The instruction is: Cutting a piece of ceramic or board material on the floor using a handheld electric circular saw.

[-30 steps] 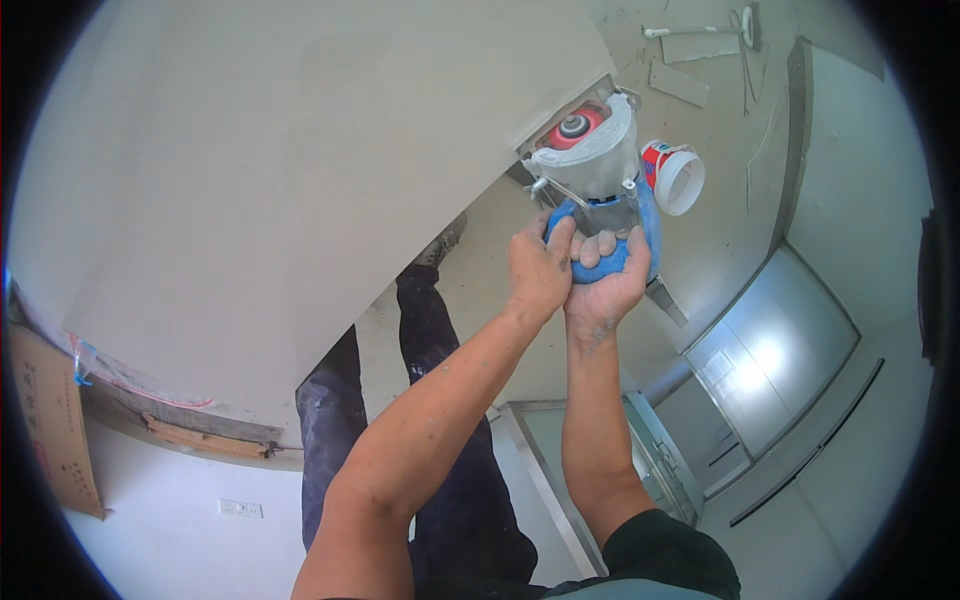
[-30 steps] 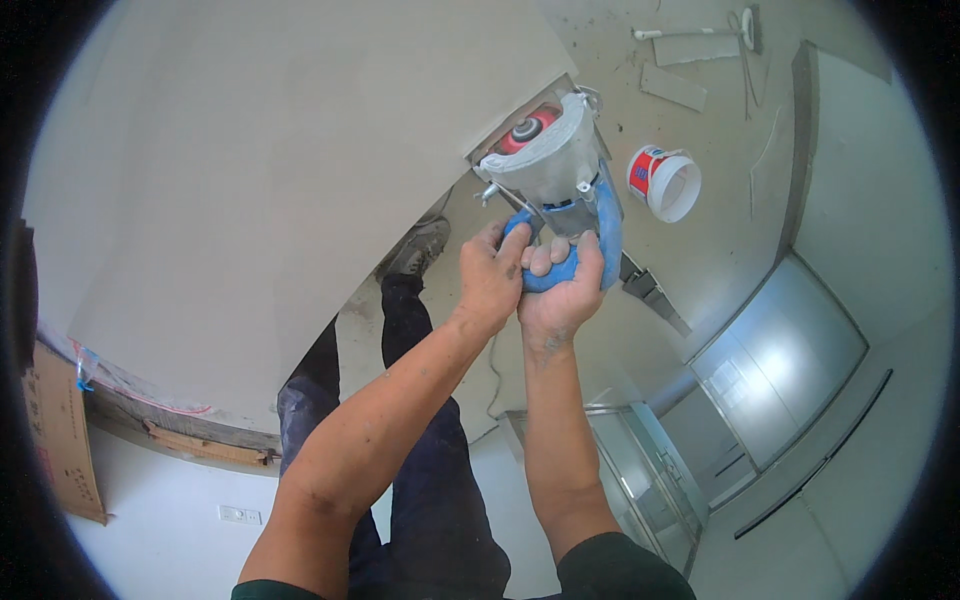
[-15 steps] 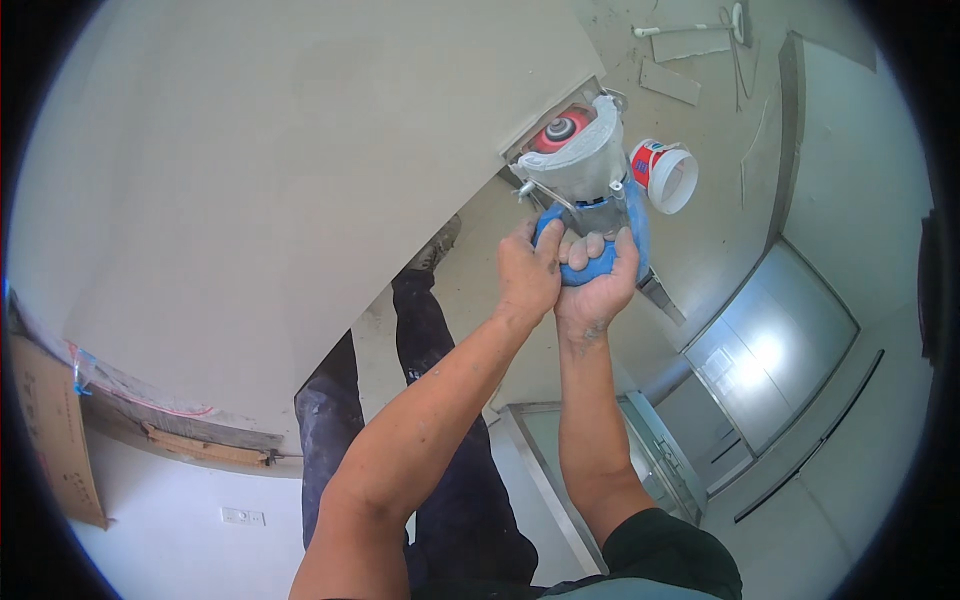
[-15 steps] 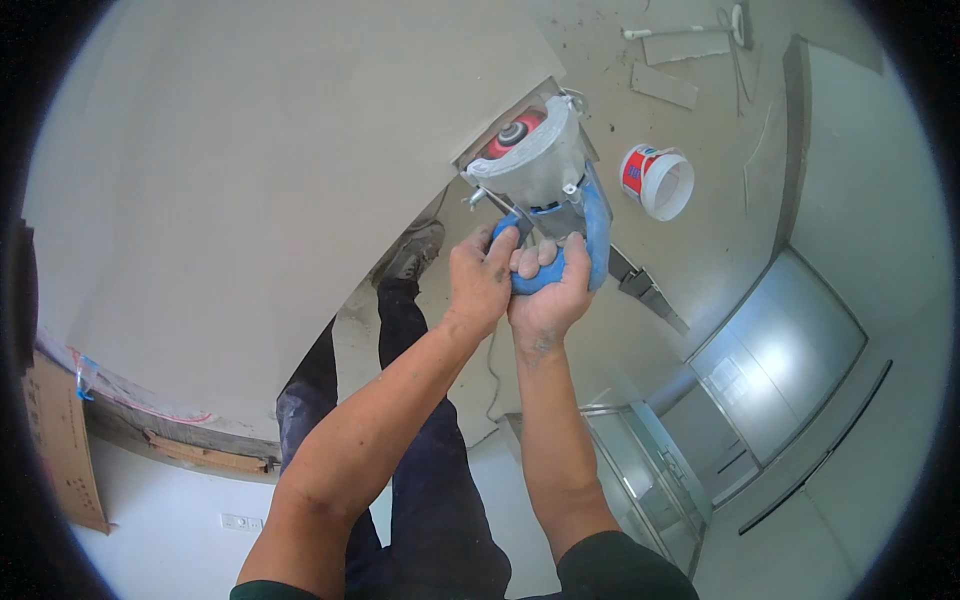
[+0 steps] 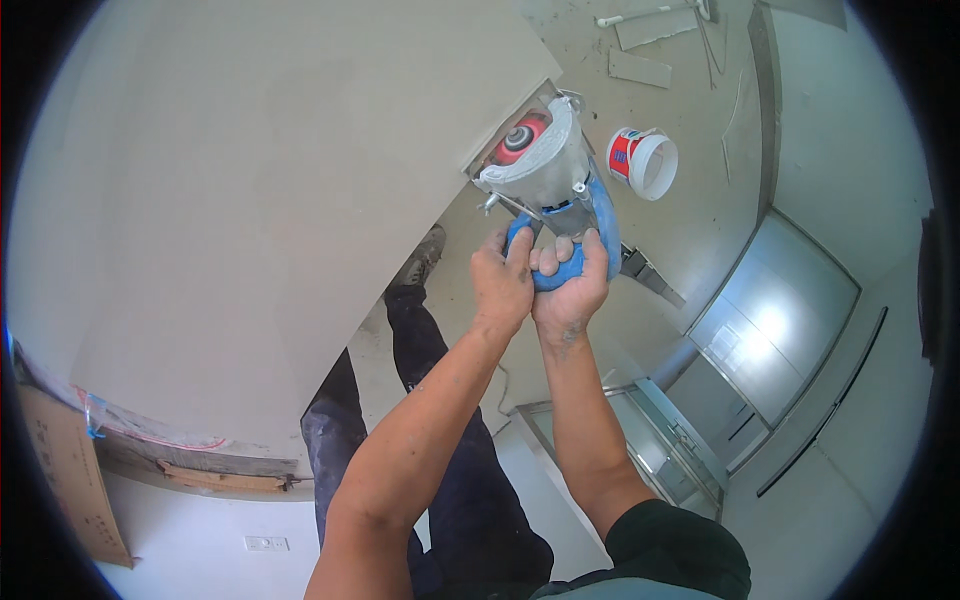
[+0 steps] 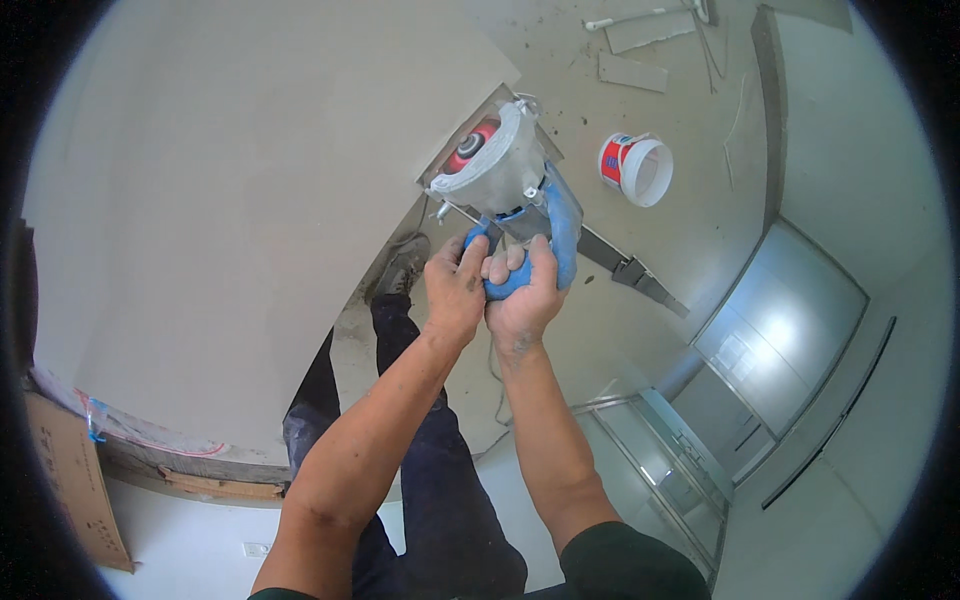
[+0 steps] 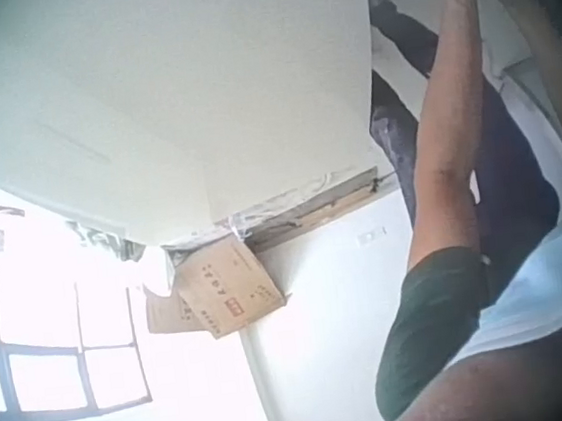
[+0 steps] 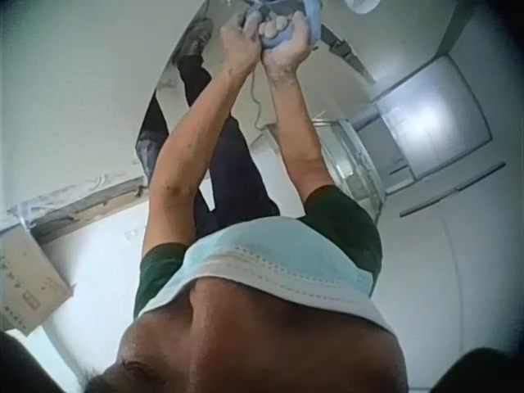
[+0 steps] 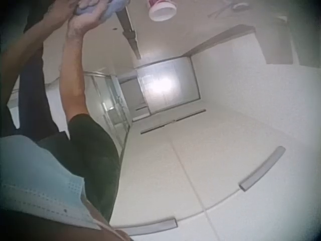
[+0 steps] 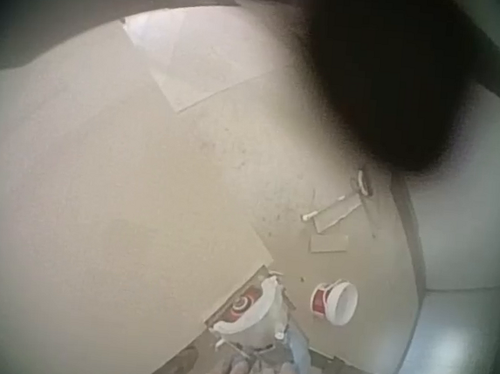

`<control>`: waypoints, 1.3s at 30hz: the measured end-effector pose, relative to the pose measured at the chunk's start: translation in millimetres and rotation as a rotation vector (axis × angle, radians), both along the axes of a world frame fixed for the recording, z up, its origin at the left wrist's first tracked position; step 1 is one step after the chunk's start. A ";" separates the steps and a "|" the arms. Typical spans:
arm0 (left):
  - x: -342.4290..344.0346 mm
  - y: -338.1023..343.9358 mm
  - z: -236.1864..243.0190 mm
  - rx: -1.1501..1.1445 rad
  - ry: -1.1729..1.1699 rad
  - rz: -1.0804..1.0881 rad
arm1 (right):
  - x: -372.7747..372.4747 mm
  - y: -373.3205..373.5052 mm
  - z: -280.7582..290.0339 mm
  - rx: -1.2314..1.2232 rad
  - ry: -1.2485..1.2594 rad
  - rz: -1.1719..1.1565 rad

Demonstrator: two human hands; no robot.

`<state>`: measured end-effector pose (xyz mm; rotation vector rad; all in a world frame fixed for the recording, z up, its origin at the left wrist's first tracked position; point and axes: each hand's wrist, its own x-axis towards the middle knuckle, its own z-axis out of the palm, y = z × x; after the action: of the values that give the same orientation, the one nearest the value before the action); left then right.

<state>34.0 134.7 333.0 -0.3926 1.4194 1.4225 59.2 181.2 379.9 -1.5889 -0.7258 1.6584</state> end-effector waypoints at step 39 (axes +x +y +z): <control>0.4 -1.3 0.7 0.018 -0.065 0.007 | 1.7 1.1 0.9 -0.029 0.027 0.013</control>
<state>34.3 133.4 333.8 -0.4296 1.3531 1.4151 60.9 182.3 380.8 -1.5819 -0.7027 1.7045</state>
